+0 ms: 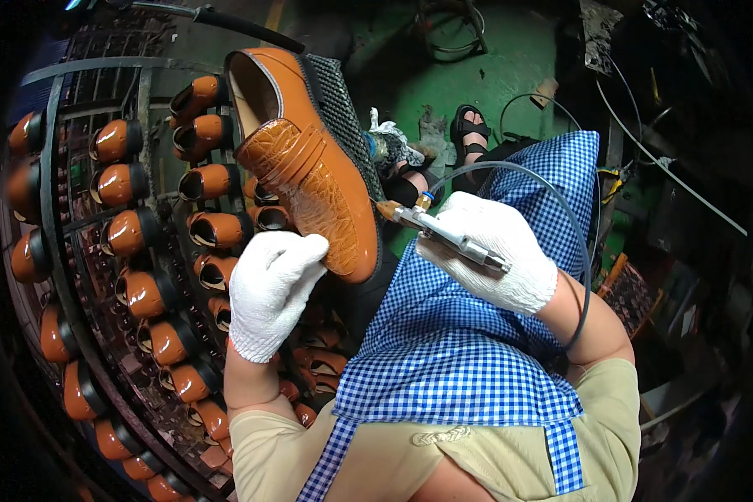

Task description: The person uses a spray gun to apply a glossy finish to brown leather shoes. They pick up shoes from a rotating rack, spray the exterior surfaces, and return them to the rack, repeating this process for multiple pairs.

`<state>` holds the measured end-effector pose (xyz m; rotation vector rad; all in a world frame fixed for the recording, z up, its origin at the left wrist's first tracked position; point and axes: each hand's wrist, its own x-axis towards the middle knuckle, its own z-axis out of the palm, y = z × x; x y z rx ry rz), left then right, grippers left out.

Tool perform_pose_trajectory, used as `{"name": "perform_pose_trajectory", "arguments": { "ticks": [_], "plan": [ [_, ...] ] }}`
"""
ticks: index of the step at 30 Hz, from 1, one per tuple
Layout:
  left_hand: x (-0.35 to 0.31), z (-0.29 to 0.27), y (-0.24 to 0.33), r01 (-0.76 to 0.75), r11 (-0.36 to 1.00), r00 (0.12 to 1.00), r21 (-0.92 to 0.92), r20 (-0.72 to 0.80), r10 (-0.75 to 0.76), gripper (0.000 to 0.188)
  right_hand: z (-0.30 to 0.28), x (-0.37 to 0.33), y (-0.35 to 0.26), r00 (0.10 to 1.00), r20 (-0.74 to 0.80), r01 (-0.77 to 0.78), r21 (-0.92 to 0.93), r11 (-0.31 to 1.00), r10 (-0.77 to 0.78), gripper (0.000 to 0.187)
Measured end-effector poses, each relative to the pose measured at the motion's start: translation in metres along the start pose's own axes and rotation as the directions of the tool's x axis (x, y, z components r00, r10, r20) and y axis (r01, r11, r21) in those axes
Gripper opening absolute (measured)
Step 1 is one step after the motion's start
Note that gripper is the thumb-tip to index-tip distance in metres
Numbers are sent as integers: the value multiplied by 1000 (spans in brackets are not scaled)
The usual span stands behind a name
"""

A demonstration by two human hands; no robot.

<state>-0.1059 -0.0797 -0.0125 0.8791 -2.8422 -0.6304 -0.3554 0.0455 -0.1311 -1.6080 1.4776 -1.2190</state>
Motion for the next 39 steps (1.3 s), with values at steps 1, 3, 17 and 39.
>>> {"name": "perform_pose_trajectory", "arguments": {
  "ticks": [1,3,17,39],
  "plan": [
    [10,-3,4,-77,996,997,46,33,75,46,-3,-3,-1,1000,9,9,-24,1000,-9,15],
    [29,-9,8,-241,962,968,130,107,228,46,-9,-8,-3,999,22,29,-79,996,-27,18],
    [92,-5,40,-315,884,920,345,341,195,68,-50,-34,-13,999,-29,-47,-67,997,45,15],
    [212,-11,-14,151,815,965,559,96,-245,61,12,81,37,876,-475,-63,68,996,88,16]
  ]
}}
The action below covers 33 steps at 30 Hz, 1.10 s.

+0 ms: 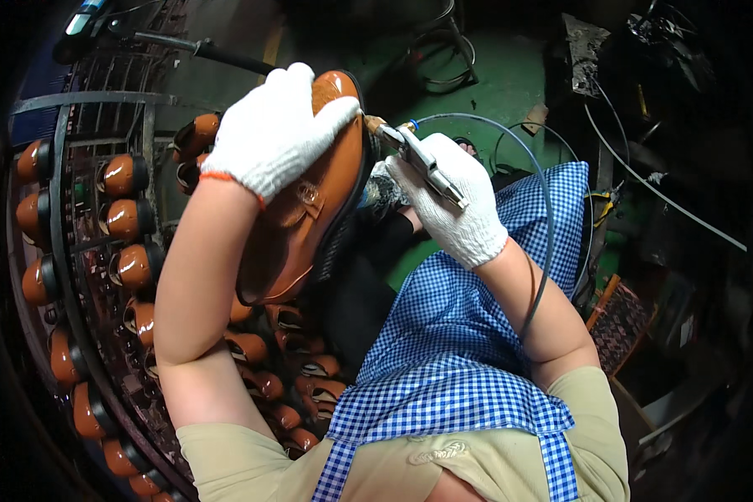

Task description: The person uses a spray gun to apply a glossy finish to brown leather shoes. They pick up shoes from a rotating rack, spray the exterior surfaces, and return them to the rack, repeating this process for multiple pairs.

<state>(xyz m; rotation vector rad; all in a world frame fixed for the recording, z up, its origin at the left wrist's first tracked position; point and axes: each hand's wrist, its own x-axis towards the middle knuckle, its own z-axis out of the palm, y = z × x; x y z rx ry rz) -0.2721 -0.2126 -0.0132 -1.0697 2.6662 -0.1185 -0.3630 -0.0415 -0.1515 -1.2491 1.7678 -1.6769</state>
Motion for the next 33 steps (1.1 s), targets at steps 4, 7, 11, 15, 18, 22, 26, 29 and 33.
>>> {"name": "perform_pose_trajectory", "arguments": {
  "ticks": [4,7,11,15,18,22,26,29,33],
  "plan": [
    [7,14,-24,94,993,995,-65,-15,-96,69,13,-10,-2,999,0,39,57,998,-39,16],
    [8,20,-35,154,985,988,-76,-1,-155,76,15,-19,-5,999,-2,42,70,997,-42,16],
    [11,25,-40,184,980,983,-80,11,-183,83,14,-29,-9,999,-16,35,71,997,-34,17],
    [5,23,-43,224,972,975,-67,18,-223,88,12,-41,-18,998,13,56,69,996,-57,19],
    [9,26,-45,218,973,976,-77,12,-218,88,15,-53,-21,998,1,64,90,994,-64,19],
    [13,27,-48,237,967,971,-96,35,-235,95,17,-70,-22,990,36,135,4,991,-135,19],
    [14,24,-47,256,964,965,-76,69,-252,101,21,-89,-27,990,74,117,51,992,-121,18],
    [17,26,-50,246,964,968,-102,69,-240,99,17,-97,-36,988,126,90,41,995,-94,18],
    [14,31,-62,183,980,983,-82,39,-180,92,15,-112,-46,985,144,86,62,994,-94,21]
  ]
}}
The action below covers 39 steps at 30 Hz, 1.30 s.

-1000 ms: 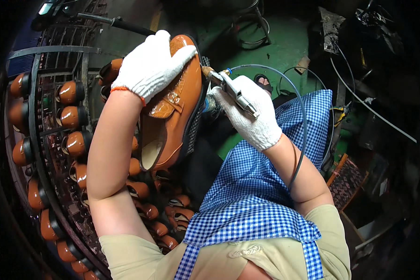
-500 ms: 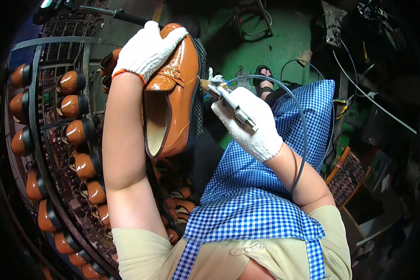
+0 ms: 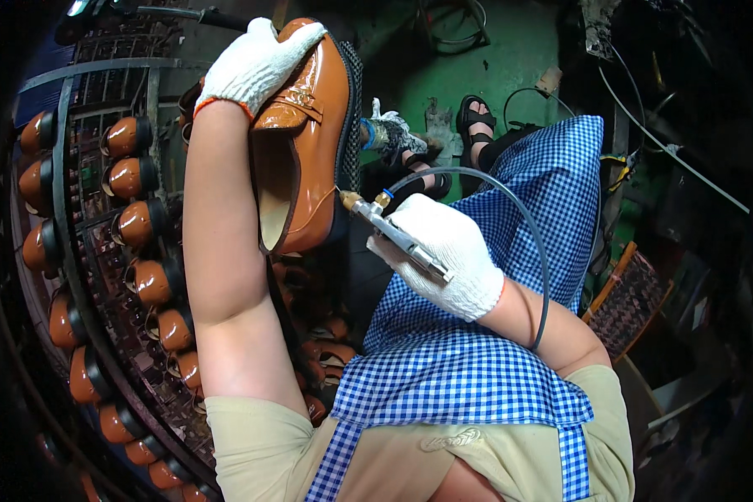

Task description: The person uses a spray gun to apply a glossy finish to brown leather shoes. They pick up shoes from a rotating rack, spray the exterior surfaces, and return them to the rack, repeating this process for multiple pairs.

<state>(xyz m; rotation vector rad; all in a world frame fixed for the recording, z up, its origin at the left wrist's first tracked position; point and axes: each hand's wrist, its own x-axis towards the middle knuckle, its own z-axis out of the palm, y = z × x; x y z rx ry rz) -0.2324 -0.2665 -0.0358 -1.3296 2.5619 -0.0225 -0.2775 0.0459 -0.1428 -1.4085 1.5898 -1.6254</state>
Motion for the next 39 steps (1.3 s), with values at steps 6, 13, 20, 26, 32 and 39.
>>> {"name": "perform_pose_trajectory", "arguments": {
  "ticks": [6,13,20,26,32,39],
  "plan": [
    [-22,-5,-4,45,965,993,-257,-90,-71,74,-45,17,2,1000,-6,25,-193,981,-26,15],
    [-194,-8,-9,-229,576,965,-785,-260,28,22,-57,35,62,980,-43,162,-398,903,-195,23],
    [-214,51,-13,-488,778,856,-396,-391,338,27,-12,59,114,930,-5,-361,152,920,366,14],
    [-334,37,-30,-388,794,845,-468,-524,104,28,34,92,141,933,71,-350,-54,935,353,39],
    [-507,22,-4,50,971,847,-236,-504,-166,36,48,121,158,969,37,-245,-4,969,245,39],
    [-633,-4,47,276,863,662,-423,-567,-489,40,29,156,177,995,34,-88,-133,987,93,68]
  ]
}}
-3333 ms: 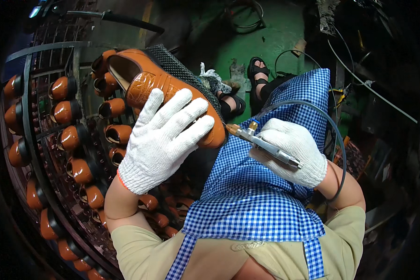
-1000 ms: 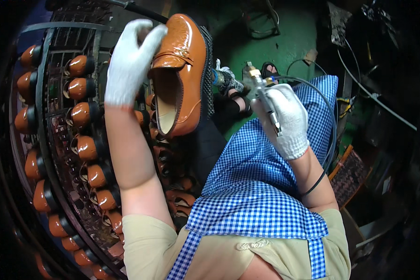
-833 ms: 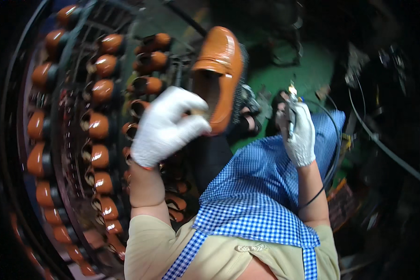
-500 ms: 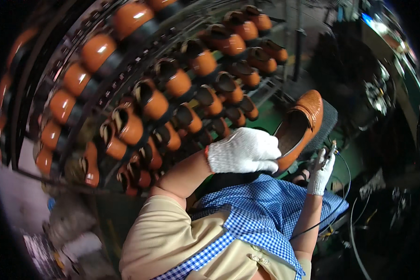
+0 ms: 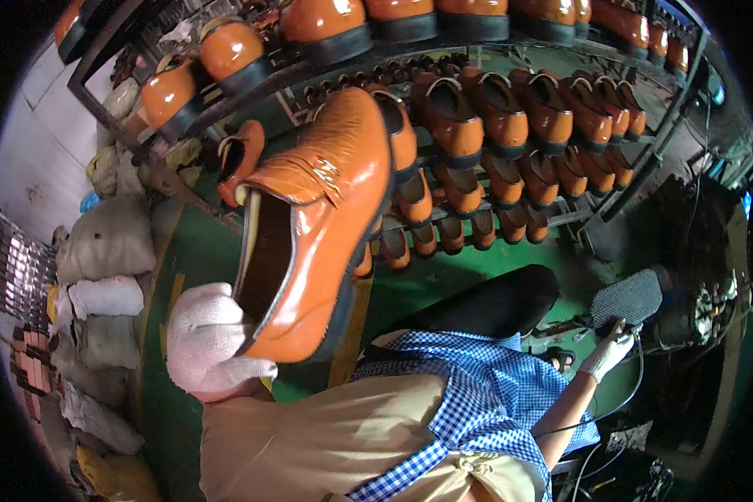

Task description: The person uses a spray gun to apply a glossy finish to brown leather shoes. They pick up shoes from a rotating rack, spray the exterior surfaces, and return them to the rack, repeating this process for multiple pairs.

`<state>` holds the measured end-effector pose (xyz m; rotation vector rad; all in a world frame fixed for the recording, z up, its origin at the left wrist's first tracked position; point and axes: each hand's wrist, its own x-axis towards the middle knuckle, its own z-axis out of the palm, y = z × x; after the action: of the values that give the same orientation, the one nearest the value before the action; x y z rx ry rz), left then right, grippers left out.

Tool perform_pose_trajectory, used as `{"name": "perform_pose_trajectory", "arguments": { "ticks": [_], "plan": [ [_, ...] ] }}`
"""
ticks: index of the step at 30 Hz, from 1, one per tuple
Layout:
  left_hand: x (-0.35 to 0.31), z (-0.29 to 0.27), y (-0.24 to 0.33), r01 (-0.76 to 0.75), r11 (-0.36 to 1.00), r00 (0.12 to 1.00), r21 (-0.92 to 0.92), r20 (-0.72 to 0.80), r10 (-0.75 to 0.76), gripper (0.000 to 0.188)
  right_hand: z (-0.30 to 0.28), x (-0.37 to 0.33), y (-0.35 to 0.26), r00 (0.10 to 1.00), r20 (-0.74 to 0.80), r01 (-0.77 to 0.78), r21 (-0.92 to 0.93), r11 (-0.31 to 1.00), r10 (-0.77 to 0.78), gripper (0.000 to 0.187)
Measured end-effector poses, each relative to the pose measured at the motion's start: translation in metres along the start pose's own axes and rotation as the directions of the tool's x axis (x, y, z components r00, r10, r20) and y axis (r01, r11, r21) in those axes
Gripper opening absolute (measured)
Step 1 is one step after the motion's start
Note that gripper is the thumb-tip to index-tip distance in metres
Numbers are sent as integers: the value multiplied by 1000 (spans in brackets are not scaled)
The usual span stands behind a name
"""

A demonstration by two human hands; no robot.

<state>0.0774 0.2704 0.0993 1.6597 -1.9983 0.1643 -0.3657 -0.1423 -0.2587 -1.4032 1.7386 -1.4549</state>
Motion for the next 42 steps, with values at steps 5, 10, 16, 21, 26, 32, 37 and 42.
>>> {"name": "perform_pose_trajectory", "arguments": {
  "ticks": [5,10,16,21,26,32,37,42],
  "plan": [
    [20,15,-20,421,884,907,201,-70,-416,31,1,16,-1,1000,20,16,-43,999,-15,67],
    [47,41,-127,597,783,802,175,-170,-573,31,-1,21,12,999,29,-20,-10,1000,20,67],
    [28,51,-243,546,763,833,346,-131,-537,45,-3,11,0,1000,19,-5,-58,998,7,68],
    [59,44,-199,579,687,805,439,-177,-565,39,-13,11,3,1000,-19,21,-138,990,-24,69],
    [98,85,-188,361,908,932,214,-38,-361,58,-15,5,-11,1000,2,4,-179,984,-4,71],
    [103,90,-168,559,818,829,134,-117,-547,52,-8,-6,-30,999,26,-43,-93,995,45,71],
    [75,39,-57,582,808,769,-95,-261,-584,26,-2,1,-1,999,-30,19,-184,983,-25,47],
    [18,33,-47,343,937,738,62,-635,-228,35,-14,-14,-17,989,-139,48,30,998,-44,52]
  ]
}}
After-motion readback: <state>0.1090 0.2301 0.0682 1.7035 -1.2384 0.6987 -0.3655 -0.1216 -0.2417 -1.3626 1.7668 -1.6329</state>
